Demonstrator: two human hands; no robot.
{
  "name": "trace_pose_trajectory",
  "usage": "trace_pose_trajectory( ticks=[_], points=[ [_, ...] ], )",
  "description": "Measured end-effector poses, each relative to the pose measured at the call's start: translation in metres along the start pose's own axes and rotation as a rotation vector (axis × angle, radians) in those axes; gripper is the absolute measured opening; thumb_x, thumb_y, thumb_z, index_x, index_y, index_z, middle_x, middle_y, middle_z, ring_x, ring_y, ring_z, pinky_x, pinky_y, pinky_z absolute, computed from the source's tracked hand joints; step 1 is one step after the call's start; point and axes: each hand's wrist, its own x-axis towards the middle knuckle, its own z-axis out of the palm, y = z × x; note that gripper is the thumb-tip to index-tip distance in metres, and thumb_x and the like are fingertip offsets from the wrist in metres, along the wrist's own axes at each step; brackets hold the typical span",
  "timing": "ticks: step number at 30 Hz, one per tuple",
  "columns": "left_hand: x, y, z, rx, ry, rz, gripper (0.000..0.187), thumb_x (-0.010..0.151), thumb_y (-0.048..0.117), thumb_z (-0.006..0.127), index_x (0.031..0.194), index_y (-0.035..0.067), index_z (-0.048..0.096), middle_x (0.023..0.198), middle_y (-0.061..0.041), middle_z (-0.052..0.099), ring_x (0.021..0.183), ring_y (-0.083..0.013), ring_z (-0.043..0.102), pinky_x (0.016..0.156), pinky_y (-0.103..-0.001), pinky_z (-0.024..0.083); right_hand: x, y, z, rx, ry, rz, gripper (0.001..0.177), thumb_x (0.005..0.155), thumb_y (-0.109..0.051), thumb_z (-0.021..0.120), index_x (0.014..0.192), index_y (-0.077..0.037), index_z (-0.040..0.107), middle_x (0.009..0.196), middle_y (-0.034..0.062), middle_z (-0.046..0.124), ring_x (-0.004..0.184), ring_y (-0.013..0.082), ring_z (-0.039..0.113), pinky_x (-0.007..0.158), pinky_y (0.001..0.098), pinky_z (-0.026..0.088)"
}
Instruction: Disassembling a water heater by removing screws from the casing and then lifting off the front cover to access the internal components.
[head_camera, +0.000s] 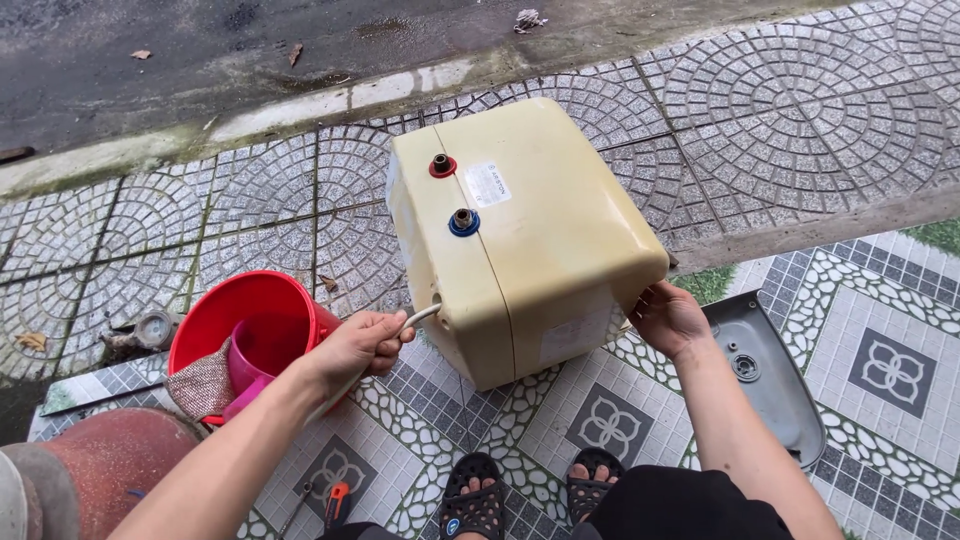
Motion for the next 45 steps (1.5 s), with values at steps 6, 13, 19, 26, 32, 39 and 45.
trace_pose_trajectory(
  ticks=[6, 13, 19, 26, 32, 39, 45],
  points=[
    [-0.022, 0.013, 0.025, 0.133, 0.167, 0.112, 0.041, 0.109, 0.031, 0.05, 0.098, -0.004, 0.068, 0.066, -0.005, 0.045, 0.042, -0.0057, 0.036, 0.038, -0.018, 0.026, 0.049, -0.004, -0.049, 0.044, -0.015, 0.091, 0.023, 0.098, -0.037, 0.063, 0.091, -0.016, 0.07, 0.092, -0.0033, 0.06, 0.099, 0.0163, 0.054, 0.098, 0.0323, 0.036],
    [-0.024, -0.003, 0.024, 0.947, 0.673, 0.444, 0.021, 0.077, 0.031, 0.088, 0.096, 0.027, 0.079, 0.079, 0.005, 0.077, 0.074, -0.0134, 0.075, 0.069, -0.023, 0.057, 0.016, -0.016, -0.011, 0.073, -0.003, 0.151, 0.054, 0.108, -0.054, 0.038, 0.092, -0.012, 0.068, 0.092, 0.0036, 0.057, 0.1, 0.0216, 0.054, 0.098, 0.0369, 0.036],
    [-0.025, 0.012, 0.018, 1.233, 0.58, 0.54, 0.014, 0.09, 0.036, 0.073, 0.094, 0.024, 0.078, 0.078, 0.002, 0.077, 0.079, -0.0191, 0.076, 0.072, -0.03, 0.06, -0.004, -0.02, 0.005, 0.105, 0.041, 0.163, 0.064, 0.106, -0.063, 0.038, 0.086, -0.011, 0.068, 0.091, 0.007, 0.061, 0.097, 0.0256, 0.057, 0.095, 0.0395, 0.039],
    [-0.02, 0.046, 0.017, 0.226, 0.177, -0.202, 0.029, 0.105, 0.031, 0.051, 0.089, 0.01, 0.064, 0.063, 0.01, 0.031, 0.046, -0.0032, 0.03, 0.039, -0.016, 0.024, -0.018, -0.02, 0.022, 0.149, 0.09, 0.169, 0.068, 0.105, -0.066, 0.038, 0.082, -0.009, 0.067, 0.086, 0.0052, 0.059, 0.09, 0.0235, 0.056, 0.09, 0.0384, 0.04],
    [-0.016, 0.026, 0.021, 0.013, 0.131, -0.286, 0.031, 0.108, 0.036, 0.048, 0.095, 0.009, 0.057, 0.065, 0.009, 0.026, 0.044, -0.0021, 0.022, 0.036, -0.014, 0.021, 0.004, -0.013, 0.003, 0.13, 0.089, 0.147, 0.065, 0.105, -0.064, 0.035, 0.086, -0.011, 0.067, 0.091, 0.0059, 0.063, 0.097, 0.0255, 0.057, 0.095, 0.04, 0.039],
    [-0.05, 0.034, 0.049, 0.876, 0.385, -0.068, 0.055, 0.084, 0.046, 0.077, 0.13, 0.017, 0.067, 0.111, -0.006, 0.077, 0.105, -0.0283, 0.071, 0.091, -0.04, 0.055, 0.006, -0.014, 0.0, 0.126, 0.077, 0.149, 0.068, 0.105, -0.066, 0.032, 0.09, -0.011, 0.068, 0.095, 0.0064, 0.065, 0.101, 0.0259, 0.059, 0.096, 0.041, 0.039],
    [-0.03, 0.004, 0.031, 1.069, 0.645, 0.374, 0.02, 0.084, 0.038, 0.08, 0.096, 0.022, 0.08, 0.081, -0.003, 0.077, 0.081, -0.0245, 0.076, 0.075, -0.034, 0.06, -0.001, -0.012, 0.026, -0.45, 0.434, -0.34, 0.064, 0.105, -0.061, 0.052, 0.141, -0.01, 0.043, 0.114, 0.0113, 0.05, 0.088, 0.0252, 0.049, 0.074, 0.0437, 0.036]
  ],
)
